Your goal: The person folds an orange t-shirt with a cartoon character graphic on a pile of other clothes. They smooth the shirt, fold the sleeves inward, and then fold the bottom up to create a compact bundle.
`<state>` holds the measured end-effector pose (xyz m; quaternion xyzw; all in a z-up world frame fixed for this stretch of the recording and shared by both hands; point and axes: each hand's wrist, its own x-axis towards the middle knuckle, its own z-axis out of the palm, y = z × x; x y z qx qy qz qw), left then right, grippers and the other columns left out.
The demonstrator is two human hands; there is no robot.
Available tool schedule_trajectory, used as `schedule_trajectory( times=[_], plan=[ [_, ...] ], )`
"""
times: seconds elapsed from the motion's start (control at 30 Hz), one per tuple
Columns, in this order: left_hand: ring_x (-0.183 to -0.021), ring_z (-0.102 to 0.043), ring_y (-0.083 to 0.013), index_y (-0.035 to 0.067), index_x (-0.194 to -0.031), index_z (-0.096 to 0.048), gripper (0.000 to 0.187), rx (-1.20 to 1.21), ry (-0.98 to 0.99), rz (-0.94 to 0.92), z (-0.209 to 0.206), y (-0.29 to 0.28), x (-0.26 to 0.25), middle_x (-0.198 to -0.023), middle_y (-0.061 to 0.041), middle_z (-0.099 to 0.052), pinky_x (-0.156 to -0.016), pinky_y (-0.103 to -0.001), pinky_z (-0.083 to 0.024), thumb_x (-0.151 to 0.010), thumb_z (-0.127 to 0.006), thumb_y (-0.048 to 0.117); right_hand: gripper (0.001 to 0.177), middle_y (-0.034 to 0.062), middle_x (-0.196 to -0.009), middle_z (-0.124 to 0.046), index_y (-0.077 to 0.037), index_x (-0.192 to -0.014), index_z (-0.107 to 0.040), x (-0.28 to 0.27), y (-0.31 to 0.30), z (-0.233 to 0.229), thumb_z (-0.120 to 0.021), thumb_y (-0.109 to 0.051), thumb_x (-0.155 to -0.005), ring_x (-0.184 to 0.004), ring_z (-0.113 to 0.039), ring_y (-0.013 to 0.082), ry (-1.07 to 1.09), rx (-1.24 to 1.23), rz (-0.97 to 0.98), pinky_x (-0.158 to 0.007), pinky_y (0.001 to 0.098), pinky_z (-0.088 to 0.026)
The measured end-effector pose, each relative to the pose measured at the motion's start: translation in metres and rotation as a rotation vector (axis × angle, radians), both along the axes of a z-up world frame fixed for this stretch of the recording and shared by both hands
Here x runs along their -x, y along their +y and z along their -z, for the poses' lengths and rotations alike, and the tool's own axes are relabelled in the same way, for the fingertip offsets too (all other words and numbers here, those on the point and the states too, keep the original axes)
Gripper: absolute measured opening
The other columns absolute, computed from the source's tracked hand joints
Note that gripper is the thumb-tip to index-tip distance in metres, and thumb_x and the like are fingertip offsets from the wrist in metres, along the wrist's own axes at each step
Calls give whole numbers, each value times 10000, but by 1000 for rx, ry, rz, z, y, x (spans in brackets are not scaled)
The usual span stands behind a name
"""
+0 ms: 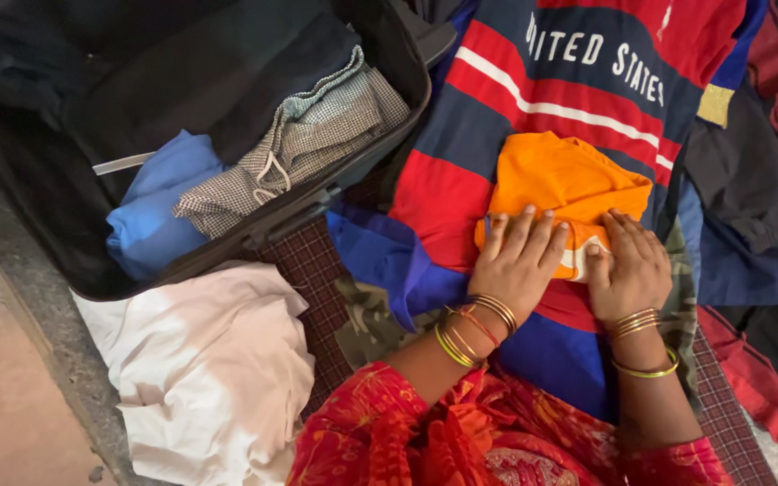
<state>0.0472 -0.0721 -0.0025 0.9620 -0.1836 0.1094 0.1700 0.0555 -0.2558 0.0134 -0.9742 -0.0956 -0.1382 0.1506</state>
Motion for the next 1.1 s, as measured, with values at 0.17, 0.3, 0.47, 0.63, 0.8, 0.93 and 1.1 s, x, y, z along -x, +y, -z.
schedule_trajectory(
  times=[0.17,0.3,0.47,0.63,0.8,0.93,1.1],
  plan=[
    [-1483,-443,-276,231,-1452,-553,457,-21,0,-77,0,-1,-2,-1517,-33,-558,-1212,-636,-282,-1007,-457,267,404,157,-1375,-680,-34,-1344,-678,0,1,-1,-589,-264,-1025,-1312,-616,344,6,-5,8,-1170,469,-432],
    [-1489,-439,-293,245,-1418,-568,418,-42,-24,-97,1,0,-5,-1491,-34,-568,-1212,-657,-276,-1014,-467,275,396,158,-1372,-678,-29,-1346,-672,-1,-1,0,-581,-261,-1038,-1309,-616,340,8,-1,-6,-1165,457,-434],
    [-1439,-475,-337,214,-1378,-583,398,-37,-63,-149,6,-3,-7,-1424,-39,-606,-1180,-651,-329,-993,-491,259,384,160,-1362,-680,-29,-1316,-679,-2,-4,4,-577,-250,-1019,-1294,-618,344,5,-29,-14,-1154,447,-439],
    [-1371,-526,-410,160,-1290,-604,300,11,-94,-162,18,-5,-11,-1359,-102,-626,-1137,-587,-436,-1003,-524,197,373,156,-1355,-682,-39,-1299,-688,0,-2,4,-579,-251,-1012,-1286,-611,347,3,-46,12,-1136,445,-435],
    [-1303,-549,-465,180,-1175,-614,240,23,-172,-216,21,-2,-10,-1361,-129,-624,-1061,-572,-471,-946,-542,205,366,155,-1343,-688,-63,-1312,-675,2,-4,7,-583,-269,-1024,-1286,-608,351,-17,-37,6,-1124,450,-442],
    [-1267,-574,-459,190,-1126,-626,179,66,-197,-267,25,1,-10,-1353,-126,-620,-1026,-559,-491,-969,-542,188,412,200,-1314,-647,-19,-1338,-590,7,-10,18,-625,-269,-1012,-1233,-586,403,1,-132,70,-1070,483,-432],
    [-1188,-611,-409,196,-1105,-648,190,114,-209,-205,29,9,-10,-1257,-94,-625,-1021,-551,-494,-942,-552,175,404,270,-1367,-525,1,-1228,-547,18,-25,26,-720,-211,-931,-1264,-533,455,-141,-164,-73,-1098,490,-431]
  ],
)
